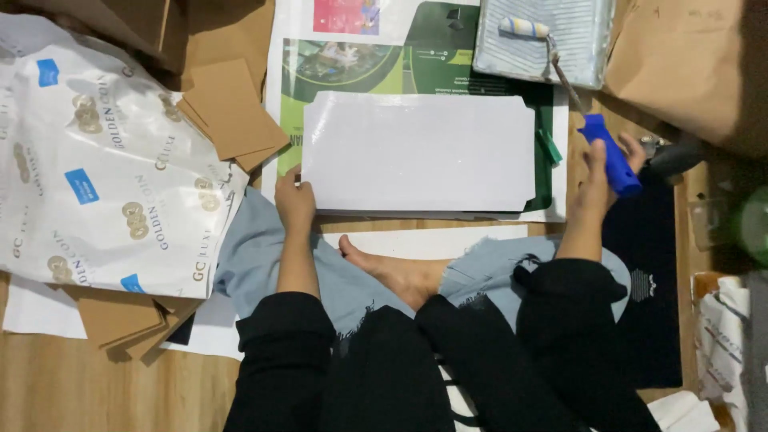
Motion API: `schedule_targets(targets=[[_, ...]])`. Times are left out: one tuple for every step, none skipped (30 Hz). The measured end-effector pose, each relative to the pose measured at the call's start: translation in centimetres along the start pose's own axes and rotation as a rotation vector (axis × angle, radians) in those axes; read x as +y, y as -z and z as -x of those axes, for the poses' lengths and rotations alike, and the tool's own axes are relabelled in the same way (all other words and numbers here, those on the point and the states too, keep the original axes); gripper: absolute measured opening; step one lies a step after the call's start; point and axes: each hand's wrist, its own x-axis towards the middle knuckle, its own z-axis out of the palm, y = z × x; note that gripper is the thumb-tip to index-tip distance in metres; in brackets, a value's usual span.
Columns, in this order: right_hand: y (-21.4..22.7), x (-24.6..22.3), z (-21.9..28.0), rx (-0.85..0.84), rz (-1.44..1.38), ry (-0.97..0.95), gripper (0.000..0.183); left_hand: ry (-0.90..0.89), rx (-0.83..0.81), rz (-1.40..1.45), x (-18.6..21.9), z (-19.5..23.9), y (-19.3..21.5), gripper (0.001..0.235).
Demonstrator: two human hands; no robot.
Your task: Applying a white coating or adhesive to a board using a roller and then mounting cardboard pieces onto it.
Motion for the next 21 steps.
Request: schedule_targets(targets=[[0.8, 0.6, -1.4, -0.008, -0.001, 0.004, 0.029, 0.004, 0.005, 0.005, 0.0, -0.7, -0.5, 0.045], [1.9, 1.2, -2.1, 0.280, -0.331, -0.258, 0.043, 0.008, 0.023, 0.039, -0.6, -0.8, -0.8, 0.042], [3.0, 1.9, -2.8, 0.581, -0.655, -0.514, 0.057, 0.011, 0.041, 0.072, -1.1, -1.0, -1.0, 0.039], [4.3, 2.2, -2.9, 0.586, -0.651, -0.510, 0.057, 0.010, 0.034, 0.073, -0.8, -0.9, -0.9, 0.039], [5.7, 2.5, -3.0, 0.633, -0.586, -0.489, 0.069, 0.038, 0.070, 0.094, -0.5, -0.8, -0.7, 0.038], [6.8, 2.8, -3.2, 0.674, -0.524, -0.466, 0.082, 0.066, 0.112, 0.118, -0.2, -0.8, -0.4, 0.037], [7.7, 3.2, -3.1, 0.673, -0.524, -0.463, 0.082, 0.066, 0.111, 0.121, 0.1, -0.9, -0.1, 0.037], [8.5, 3.7, -3.0, 0.614, -0.243, -0.482, 0.044, 0.052, 0.196, 0.126, 0.4, -1.0, 0.2, 0.032], [9.3, 4.2, -2.8, 0.551, 0.036, -0.494, 0.012, 0.038, 0.281, 0.131, 0.6, -1.1, 0.6, 0.027], [10.0, 5.0, -2.7, 0.547, 0.032, -0.489, 0.012, 0.038, 0.286, 0.137, 0.6, -2.2, 0.7, 0.027], [10.8, 5.7, -2.4, 0.579, -0.035, -0.563, 0.013, -0.080, 0.371, 0.117, 0.5, -3.2, 0.8, 0.026], [11.0, 6.7, -2.2, 0.597, -0.107, -0.644, 0.015, -0.194, 0.468, 0.090, 0.1, -4.2, 1.6, 0.028], [10.5, 6.5, -2.2, 0.579, -0.114, -0.646, 0.015, -0.189, 0.486, 0.088, 0.6, -5.3, 2.1, 0.028], [10.5, 6.2, -1.9, 0.596, -0.099, -0.680, 0.017, -0.083, 0.439, -0.107, 1.2, -6.6, 2.6, 0.042], [10.4, 6.0, -1.6, 0.612, -0.083, -0.714, 0.024, 0.024, 0.389, -0.300, 1.8, -7.8, 3.0, 0.059], [9.7, 5.6, -1.6, 0.620, -0.091, -0.715, 0.024, 0.013, 0.388, -0.302, 3.0, -7.5, 3.8, 0.059], [9.1, 5.2, -1.6, 0.622, -0.023, -0.753, 0.025, 0.109, 0.263, -0.382, 4.2, -7.2, 4.7, 0.074], [8.2, 4.8, -2.1, 0.617, 0.042, -0.785, 0.025, 0.206, 0.142, -0.456, 5.5, -7.1, 5.4, 0.090], [7.9, 4.8, -2.0, 0.620, 0.032, -0.780, 0.025, 0.197, 0.147, -0.451, 4.0, -8.2, 4.6, 0.090], [7.6, 4.7, -1.7, 0.551, 0.091, -0.784, 0.017, 0.142, 0.217, -0.571, 2.3, -9.1, 3.7, 0.096], [7.2, 4.7, -1.4, 0.482, 0.150, -0.786, 0.018, 0.087, 0.287, -0.691, 0.5, -10.0, 2.8, 0.102]])
